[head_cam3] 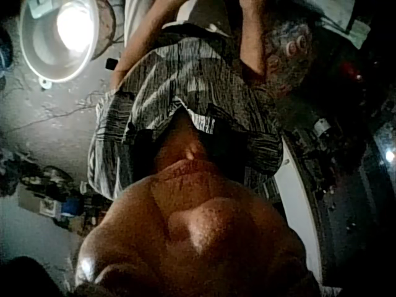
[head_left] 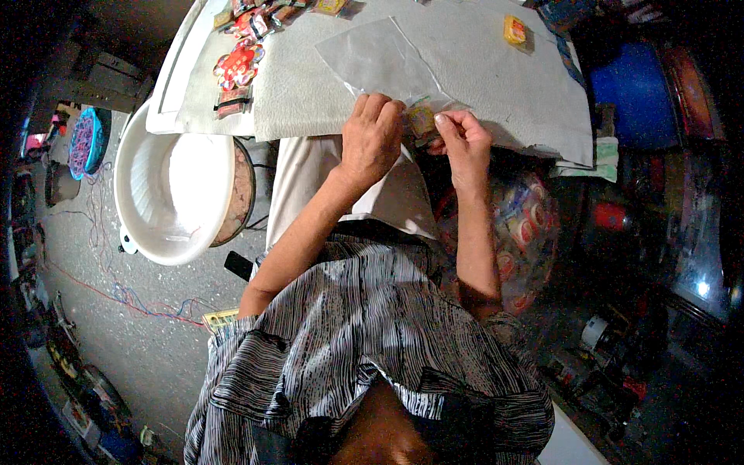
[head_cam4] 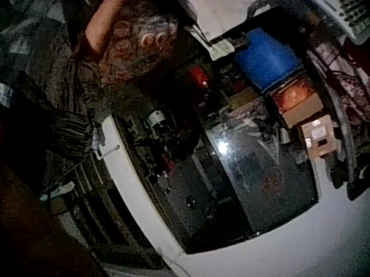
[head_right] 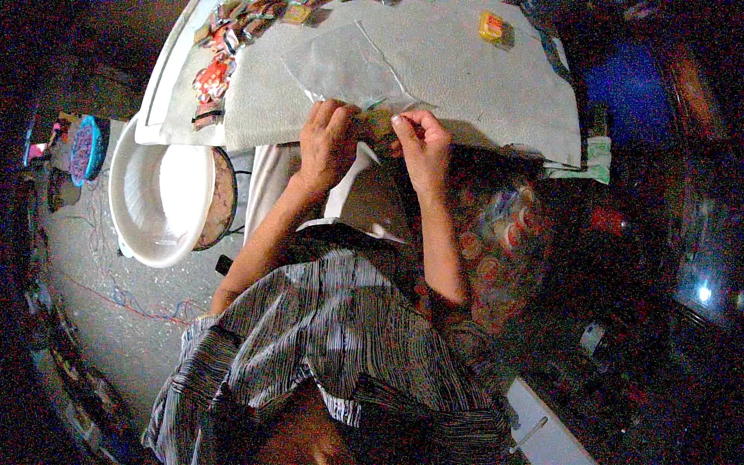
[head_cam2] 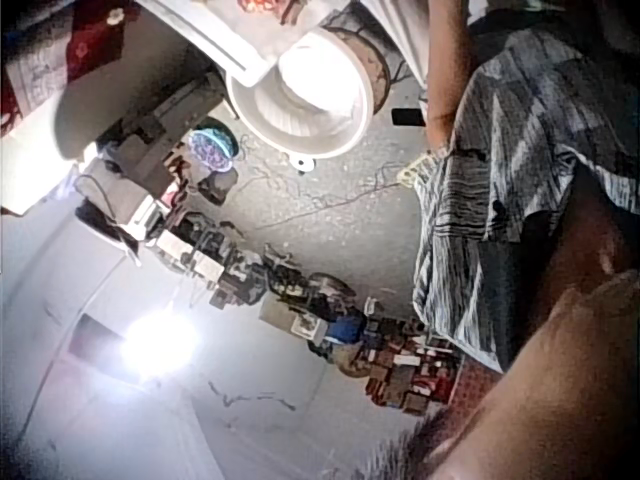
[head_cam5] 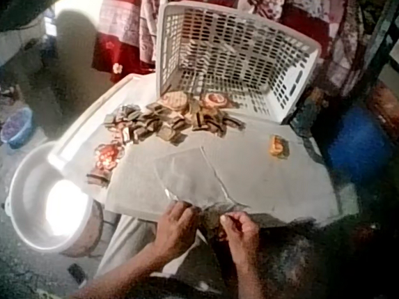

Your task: The person packs small square food packets and larger circular food packets into plastic bags by hand.

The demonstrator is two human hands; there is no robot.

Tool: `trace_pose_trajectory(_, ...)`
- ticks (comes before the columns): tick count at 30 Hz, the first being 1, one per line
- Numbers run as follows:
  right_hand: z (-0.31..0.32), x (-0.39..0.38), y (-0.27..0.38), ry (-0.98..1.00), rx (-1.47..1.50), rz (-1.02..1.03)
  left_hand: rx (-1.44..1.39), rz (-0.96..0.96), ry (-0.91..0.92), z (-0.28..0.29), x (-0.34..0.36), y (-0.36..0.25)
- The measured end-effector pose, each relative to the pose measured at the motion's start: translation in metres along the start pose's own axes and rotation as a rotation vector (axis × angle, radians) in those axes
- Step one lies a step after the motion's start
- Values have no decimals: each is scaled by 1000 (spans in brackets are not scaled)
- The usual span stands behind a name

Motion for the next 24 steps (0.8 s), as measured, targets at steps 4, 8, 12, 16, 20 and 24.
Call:
trace_pose_trajectory(4,-10,4,-11,-123,-82,167,3,-4,-13,-1,-1,-1)
trace_pose_trajectory(8,-20,2,-18,-136,23,195,28,6,-4,-1,-1,-1)
trace_pose_trajectory(12,-24,-5,-11,-123,-38,283,35,16,-2,-3,-3,1)
trace_pose_trajectory(16,-34,-3,2,-84,-133,491,57,60,30,0,-6,2)
trace_pose_trajectory(20,-43,1,1,-66,133,455,63,59,39,2,-6,2)
trace_pose_trajectory(24,-37,5,-8,-87,171,487,81,35,-5,6,-9,2)
Point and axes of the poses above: each hand's wrist, its own x-axis towards the middle knuckle, its own z-axis out of the back of the hand, y = z × x, the point moved 3 cm from there along x, towards the middle knuckle, and after that the axes turned 1 degree about z, right-handed, at the moved point
